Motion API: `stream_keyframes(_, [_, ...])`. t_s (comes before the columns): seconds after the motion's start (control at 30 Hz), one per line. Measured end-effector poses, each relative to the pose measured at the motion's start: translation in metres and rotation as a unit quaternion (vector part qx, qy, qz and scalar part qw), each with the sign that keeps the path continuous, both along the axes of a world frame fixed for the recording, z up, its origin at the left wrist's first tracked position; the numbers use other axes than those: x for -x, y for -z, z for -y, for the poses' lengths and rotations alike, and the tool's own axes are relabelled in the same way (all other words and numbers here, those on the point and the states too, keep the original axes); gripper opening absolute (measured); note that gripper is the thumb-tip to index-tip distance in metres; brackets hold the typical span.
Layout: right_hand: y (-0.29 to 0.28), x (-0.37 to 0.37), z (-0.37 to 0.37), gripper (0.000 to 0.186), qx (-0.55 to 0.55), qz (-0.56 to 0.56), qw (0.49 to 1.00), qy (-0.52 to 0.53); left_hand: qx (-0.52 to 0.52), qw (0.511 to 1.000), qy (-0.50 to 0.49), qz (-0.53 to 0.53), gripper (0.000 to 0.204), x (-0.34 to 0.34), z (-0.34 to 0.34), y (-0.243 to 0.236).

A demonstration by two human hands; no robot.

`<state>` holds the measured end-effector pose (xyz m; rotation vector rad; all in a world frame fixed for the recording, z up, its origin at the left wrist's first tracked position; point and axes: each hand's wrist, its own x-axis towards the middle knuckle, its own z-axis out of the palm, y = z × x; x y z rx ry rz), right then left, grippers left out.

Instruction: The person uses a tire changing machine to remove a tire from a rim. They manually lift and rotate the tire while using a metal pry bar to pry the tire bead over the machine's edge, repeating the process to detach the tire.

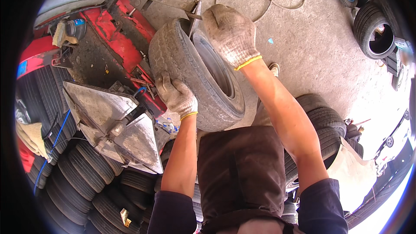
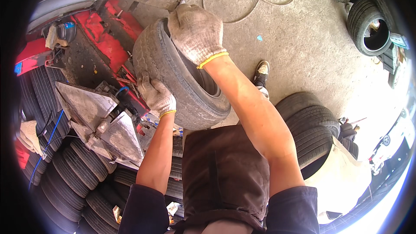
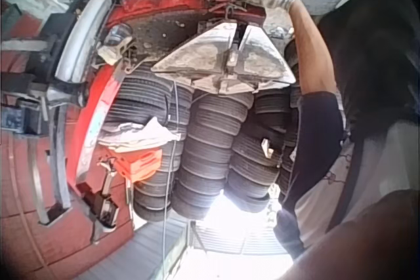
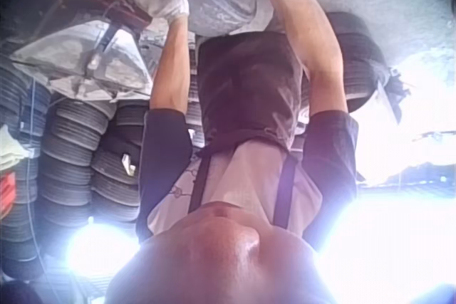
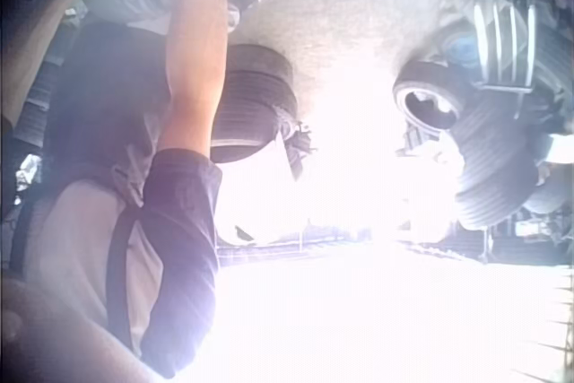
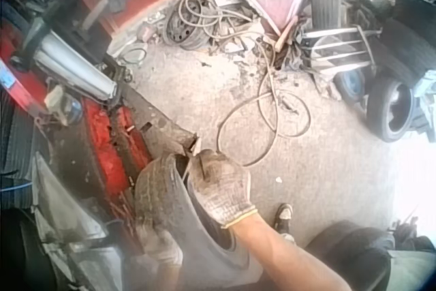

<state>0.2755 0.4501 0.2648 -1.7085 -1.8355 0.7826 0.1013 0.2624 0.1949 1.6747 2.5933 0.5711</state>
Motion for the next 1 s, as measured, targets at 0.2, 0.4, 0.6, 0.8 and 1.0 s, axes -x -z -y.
stream_keyframes(0.2, [0.002,0.001,0.002,0.032,-0.014,0.005,1.0,-0.011,-0.001,1.0,-0.003,0.002,0.044,0.0,0.0,-0.001])
stream_keyframes(0.4, [-0.001,0.002,0.004,0.031,-0.016,0.007,1.0,-0.011,0.006,1.0,-0.005,-0.001,0.042,-0.001,0.0,-0.001])
stream_keyframes(0.6, [-0.005,0.004,0.005,0.028,-0.019,0.027,0.999,-0.024,0.017,1.0,-0.012,0.0,0.044,-0.001,0.001,-0.004])
stream_keyframes(0.8, [-0.003,0.004,0.009,0.019,-0.04,0.052,0.997,-0.041,0.012,1.0,-0.009,0.004,0.044,-0.002,-0.002,-0.005])
stream_keyframes(1.0, [-0.005,0.002,0.012,0.023,-0.054,0.063,0.993,-0.082,0.01,1.0,-0.018,0.004,0.044,-0.001,0.0,-0.003])
